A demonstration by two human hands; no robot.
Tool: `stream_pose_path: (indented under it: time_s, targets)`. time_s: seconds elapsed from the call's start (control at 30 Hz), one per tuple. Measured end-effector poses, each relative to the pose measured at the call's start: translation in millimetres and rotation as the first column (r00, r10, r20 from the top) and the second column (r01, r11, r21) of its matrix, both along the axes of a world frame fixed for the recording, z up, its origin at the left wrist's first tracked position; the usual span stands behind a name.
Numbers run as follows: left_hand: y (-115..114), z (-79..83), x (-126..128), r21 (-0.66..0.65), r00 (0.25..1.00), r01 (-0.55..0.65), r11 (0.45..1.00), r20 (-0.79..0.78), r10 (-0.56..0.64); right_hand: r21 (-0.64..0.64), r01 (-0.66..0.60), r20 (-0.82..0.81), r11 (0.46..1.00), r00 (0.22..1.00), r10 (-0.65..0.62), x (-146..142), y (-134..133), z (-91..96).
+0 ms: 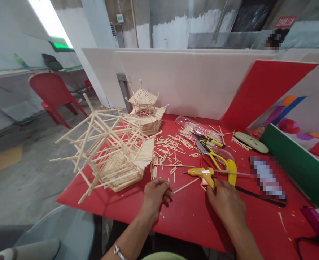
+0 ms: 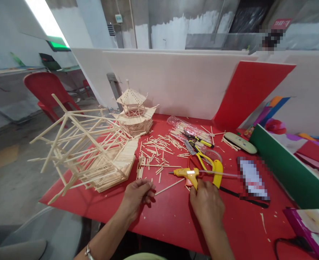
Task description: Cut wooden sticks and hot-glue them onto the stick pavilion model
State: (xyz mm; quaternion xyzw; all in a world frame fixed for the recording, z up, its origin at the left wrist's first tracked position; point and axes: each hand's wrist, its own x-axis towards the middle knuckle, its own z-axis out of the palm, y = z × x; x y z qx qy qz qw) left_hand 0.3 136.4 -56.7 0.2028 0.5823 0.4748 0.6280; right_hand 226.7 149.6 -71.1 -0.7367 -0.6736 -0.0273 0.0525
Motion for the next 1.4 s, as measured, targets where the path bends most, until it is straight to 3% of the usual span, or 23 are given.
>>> stream_pose_path:
  time_s: [0.1,0.2,0.3,0.57,0.67,0.77,0.87,0.97,1.03,1.1,1.17,1.23,1.33,1.4]
  targets:
    - [3.0,-0.6,0.6,0.014,0.999,-0.005,1.0,-0.043,0.006,0.076,-0.065,0.044,0.995,0.997,0.062,-2.6,-0.2,20.5]
    - [8.2,-4.2,4.1,0.029,0.994,0.011,1.0,-0.107,-0.008,0.114,-0.139,-0.101,0.984,0.983,0.15,-14.7,9.9,36.4]
    - [16.2,-9.9,8.5,0.026,0.982,0.041,0.999,-0.187,-0.035,0.048,-0.224,-0.227,0.974,0.947,0.229,-35.7,34.5,44.5]
    - [33.9,-11.3,9.4,0.037,0.932,0.091,0.995,-0.355,-0.073,-0.004,-0.512,-0.251,0.859,0.832,0.495,-89.6,141.0,29.2]
    - [37.9,-7.5,10.4,0.051,0.916,0.092,0.994,-0.396,-0.064,-0.021,-0.574,-0.269,0.818,0.792,0.549,-99.8,162.7,21.2]
    - [42.3,-6.1,11.3,0.086,0.902,0.086,0.993,-0.429,-0.041,-0.013,-0.609,-0.303,0.793,0.758,0.577,-103.1,167.8,20.6]
    - [42.5,-4.7,10.2,0.125,0.891,0.063,0.99,-0.454,0.001,0.046,-0.591,-0.35,0.805,0.746,0.567,-97.4,159.5,30.3]
    - [32.6,5.2,6.8,0.186,0.92,0.019,0.982,-0.388,0.055,0.111,-0.541,-0.412,0.834,0.738,0.533,-85.2,135.2,49.6]
    - [20.4,19.4,3.8,0.205,0.962,-0.032,0.978,-0.259,0.086,0.14,-0.516,-0.468,0.845,0.718,0.516,-79.6,107.4,64.7]
    - [5.9,37.9,0.1,0.138,0.985,-0.132,0.982,-0.092,0.145,0.184,-0.482,-0.539,0.857,0.679,0.498,-80.9,72.0,78.3]
    - [-8.5,56.7,-4.8,0.088,0.98,-0.195,0.977,0.061,0.19,0.267,-0.381,-0.696,0.885,0.56,0.451,-90.5,35.2,87.9]
    - [-21.5,71.9,-11.9,0.059,0.965,-0.223,0.973,0.153,0.212,0.395,-0.399,-0.688,0.828,0.469,0.554,-106.2,4.9,93.1]
    - [-36.5,86.0,-26.0,0.06,0.951,-0.238,0.969,0.218,0.22,0.521,-0.439,-0.59,0.732,0.434,0.681,-131.2,-18.3,94.9]
    - [-42.6,91.0,-36.0,0.077,0.944,-0.264,0.961,0.227,0.241,0.538,-0.459,-0.568,0.707,0.422,0.706,-143.4,-21.4,94.5]
